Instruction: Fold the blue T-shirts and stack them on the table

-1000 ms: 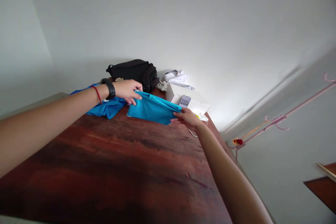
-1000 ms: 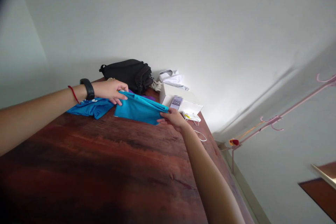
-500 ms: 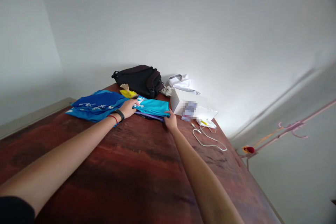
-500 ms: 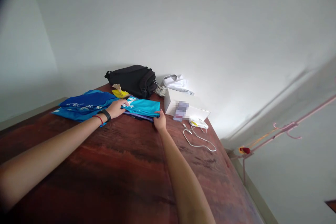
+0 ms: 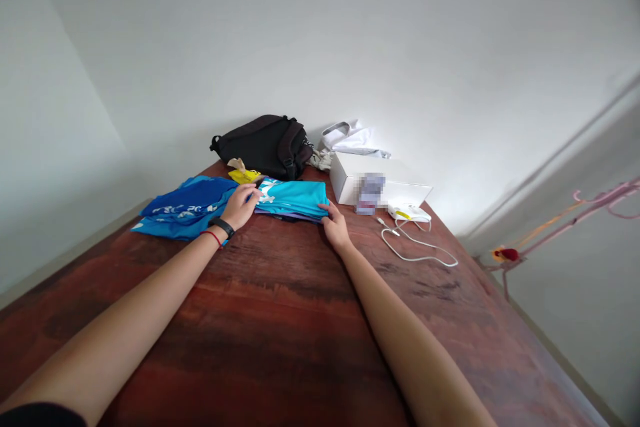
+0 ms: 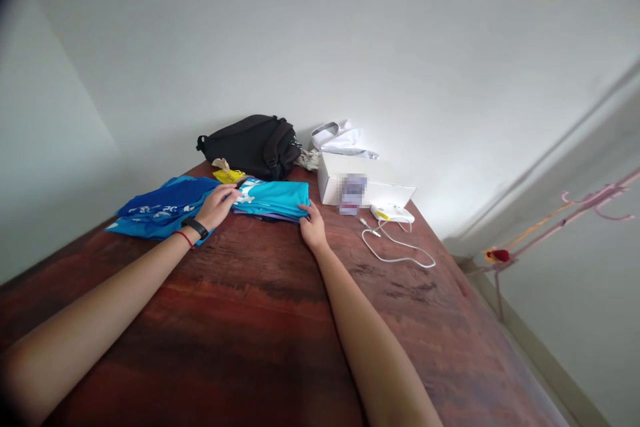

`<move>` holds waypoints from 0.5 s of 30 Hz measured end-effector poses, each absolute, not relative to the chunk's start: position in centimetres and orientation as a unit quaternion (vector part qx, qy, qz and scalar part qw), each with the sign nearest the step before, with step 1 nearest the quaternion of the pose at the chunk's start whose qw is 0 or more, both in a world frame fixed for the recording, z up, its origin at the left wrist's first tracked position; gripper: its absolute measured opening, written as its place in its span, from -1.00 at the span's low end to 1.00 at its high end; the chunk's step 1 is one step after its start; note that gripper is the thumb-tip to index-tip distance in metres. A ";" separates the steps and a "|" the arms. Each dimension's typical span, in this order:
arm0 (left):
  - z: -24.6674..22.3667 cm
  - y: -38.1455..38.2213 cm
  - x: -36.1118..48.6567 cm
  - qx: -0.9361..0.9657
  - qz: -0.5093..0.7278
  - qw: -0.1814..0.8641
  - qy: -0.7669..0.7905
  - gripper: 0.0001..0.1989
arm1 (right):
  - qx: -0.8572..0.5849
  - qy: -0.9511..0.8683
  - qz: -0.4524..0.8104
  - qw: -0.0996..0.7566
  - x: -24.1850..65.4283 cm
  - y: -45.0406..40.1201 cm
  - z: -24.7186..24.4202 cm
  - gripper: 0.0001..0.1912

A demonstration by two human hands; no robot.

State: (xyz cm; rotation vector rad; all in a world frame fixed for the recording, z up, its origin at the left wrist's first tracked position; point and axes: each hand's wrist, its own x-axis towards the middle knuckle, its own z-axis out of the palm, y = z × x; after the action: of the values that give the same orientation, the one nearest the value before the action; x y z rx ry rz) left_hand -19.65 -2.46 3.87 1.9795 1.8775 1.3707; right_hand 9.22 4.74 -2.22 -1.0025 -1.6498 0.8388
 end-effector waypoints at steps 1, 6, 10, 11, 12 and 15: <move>4.0 -2.4 -19.4 0.641 0.445 0.046 0.623 -0.69 | -0.413 -0.678 0.349 0.498 9.2 4.5 -2.0 -0.51; 5.0 -0.6 -19.4 0.577 0.412 0.126 0.693 -0.67 | -0.416 -0.670 0.342 0.512 9.0 3.8 -1.5 -0.71; 6.4 2.6 -20.8 0.561 0.395 0.149 0.712 -0.73 | -0.416 -0.665 0.342 0.519 8.8 3.9 -1.6 -0.74; 6.8 3.5 -21.1 0.559 0.387 0.163 0.715 -0.73 | -0.413 -0.664 0.343 0.520 8.8 4.0 -1.6 -0.75; 7.1 4.3 -21.4 0.558 0.375 0.181 0.718 -0.72 | -0.412 -0.663 0.344 0.522 8.8 4.0 -1.6 -0.76; 7.8 6.3 -22.1 0.557 0.328 0.238 0.725 -0.66 | -0.411 -0.653 0.344 0.535 8.8 4.2 -1.5 -0.82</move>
State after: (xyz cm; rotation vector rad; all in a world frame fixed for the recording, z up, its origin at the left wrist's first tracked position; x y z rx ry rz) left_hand -22.11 6.35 7.76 1.5262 1.9851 0.8985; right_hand 8.84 4.18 -1.51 -0.9779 -1.5555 0.8197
